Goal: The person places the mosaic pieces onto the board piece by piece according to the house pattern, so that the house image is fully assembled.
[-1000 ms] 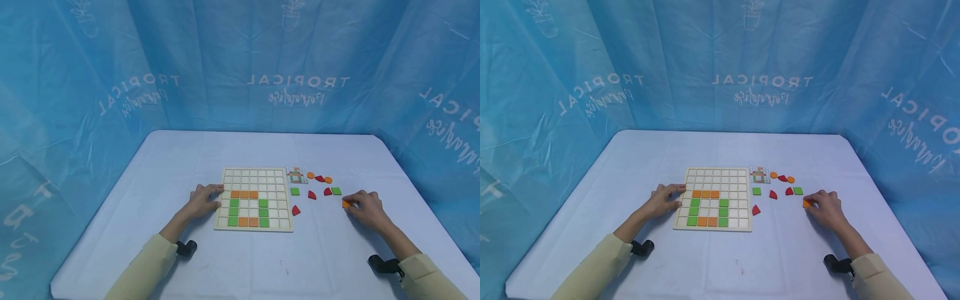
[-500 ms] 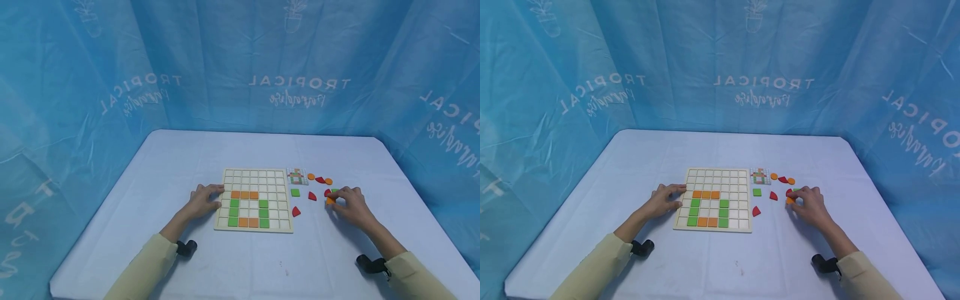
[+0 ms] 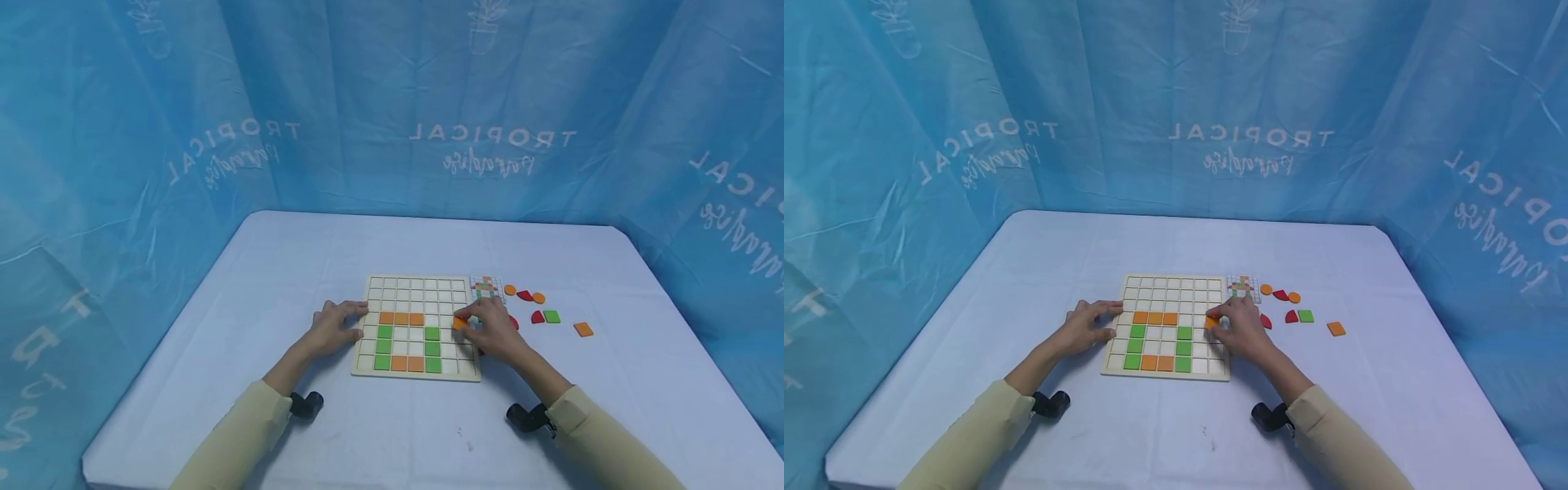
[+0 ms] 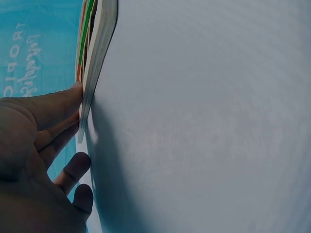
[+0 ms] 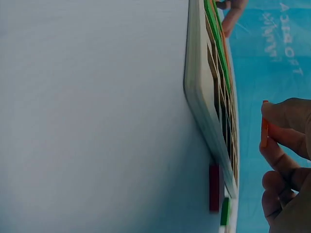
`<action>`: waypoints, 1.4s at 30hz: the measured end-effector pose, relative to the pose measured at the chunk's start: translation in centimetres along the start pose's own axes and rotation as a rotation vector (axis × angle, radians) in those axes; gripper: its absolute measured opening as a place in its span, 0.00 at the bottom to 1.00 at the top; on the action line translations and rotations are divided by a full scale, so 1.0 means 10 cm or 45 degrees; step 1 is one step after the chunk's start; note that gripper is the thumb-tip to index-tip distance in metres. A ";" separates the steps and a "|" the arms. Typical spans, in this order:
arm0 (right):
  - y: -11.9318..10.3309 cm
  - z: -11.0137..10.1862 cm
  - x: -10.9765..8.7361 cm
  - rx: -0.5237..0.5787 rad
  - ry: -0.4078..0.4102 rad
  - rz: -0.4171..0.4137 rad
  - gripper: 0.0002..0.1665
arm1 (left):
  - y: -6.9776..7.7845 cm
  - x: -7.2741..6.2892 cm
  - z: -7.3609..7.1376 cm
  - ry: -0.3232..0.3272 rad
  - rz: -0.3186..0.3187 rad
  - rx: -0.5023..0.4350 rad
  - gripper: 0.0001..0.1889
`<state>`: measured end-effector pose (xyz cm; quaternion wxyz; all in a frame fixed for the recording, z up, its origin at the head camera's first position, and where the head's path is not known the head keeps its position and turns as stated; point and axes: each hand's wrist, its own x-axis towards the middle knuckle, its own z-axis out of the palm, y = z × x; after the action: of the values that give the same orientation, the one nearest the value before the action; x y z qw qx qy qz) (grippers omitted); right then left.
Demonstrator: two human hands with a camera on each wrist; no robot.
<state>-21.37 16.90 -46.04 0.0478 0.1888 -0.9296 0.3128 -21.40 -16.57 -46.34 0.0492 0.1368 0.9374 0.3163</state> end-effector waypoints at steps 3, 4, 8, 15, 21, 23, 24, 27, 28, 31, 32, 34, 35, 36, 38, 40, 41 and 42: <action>-0.07 0.11 0.12 -0.002 -0.025 -0.029 0.17 | 0.00 0.00 0.00 0.002 -0.002 -0.005 0.25; -0.09 0.15 0.15 -0.006 -0.034 -0.038 0.17 | 0.00 0.00 0.00 0.003 -0.002 -0.008 0.25; -0.15 0.26 0.29 -0.060 -0.077 -0.069 0.16 | 0.01 0.00 0.00 0.002 -0.002 -0.018 0.26; -0.22 0.36 0.42 -0.160 -0.124 -0.043 0.15 | 0.01 0.00 0.00 0.001 -0.008 -0.019 0.26; -0.23 0.38 0.45 -0.213 -0.163 -0.027 0.15 | 0.00 0.01 0.00 -0.001 0.002 0.002 0.26; -0.24 0.38 0.45 -0.213 -0.173 -0.031 0.16 | 0.00 0.01 0.01 -0.003 -0.003 0.001 0.26; -0.24 0.38 0.45 -0.213 -0.178 -0.034 0.15 | 0.00 0.01 0.01 -0.004 -0.005 0.001 0.26; -0.23 0.38 0.45 -0.210 -0.182 -0.037 0.15 | 0.00 0.00 0.00 -0.004 -0.010 -0.001 0.26; -0.23 0.38 0.45 -0.209 -0.182 -0.038 0.15 | 0.00 0.00 0.00 -0.003 -0.009 -0.002 0.26; -0.22 0.38 0.45 -0.212 -0.175 -0.040 0.15 | 0.00 0.00 -0.01 0.003 0.002 0.003 0.26; -0.22 0.37 0.45 -0.212 -0.171 -0.043 0.15 | 0.00 0.00 -0.01 0.003 0.004 0.003 0.26; -0.22 0.37 0.45 -0.207 -0.162 -0.050 0.14 | 0.00 0.00 -0.01 0.003 0.007 0.001 0.25; -0.22 0.37 0.44 -0.201 -0.157 -0.053 0.14 | 0.00 -0.01 -0.01 0.002 0.008 0.000 0.26; -0.22 0.37 0.44 -0.194 -0.152 -0.056 0.14 | 0.00 -0.01 -0.01 0.001 0.006 -0.004 0.26; -0.21 0.36 0.43 -0.175 -0.135 -0.065 0.15 | 0.01 -0.01 -0.01 -0.003 -0.006 -0.012 0.26; -0.20 0.34 0.41 -0.151 -0.117 -0.062 0.15 | 0.02 -0.01 -0.01 -0.006 -0.015 -0.023 0.26; -0.19 0.32 0.40 -0.138 -0.108 -0.052 0.16 | 0.02 -0.01 -0.01 -0.005 -0.017 -0.027 0.25; -0.18 0.30 0.38 -0.128 -0.096 -0.035 0.16 | 0.02 0.00 -0.01 -0.004 -0.018 -0.029 0.25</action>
<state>-24.07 12.55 -46.67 0.0265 0.2106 -0.9426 0.2577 -21.35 -16.52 -46.14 0.0546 0.1300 0.9346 0.3266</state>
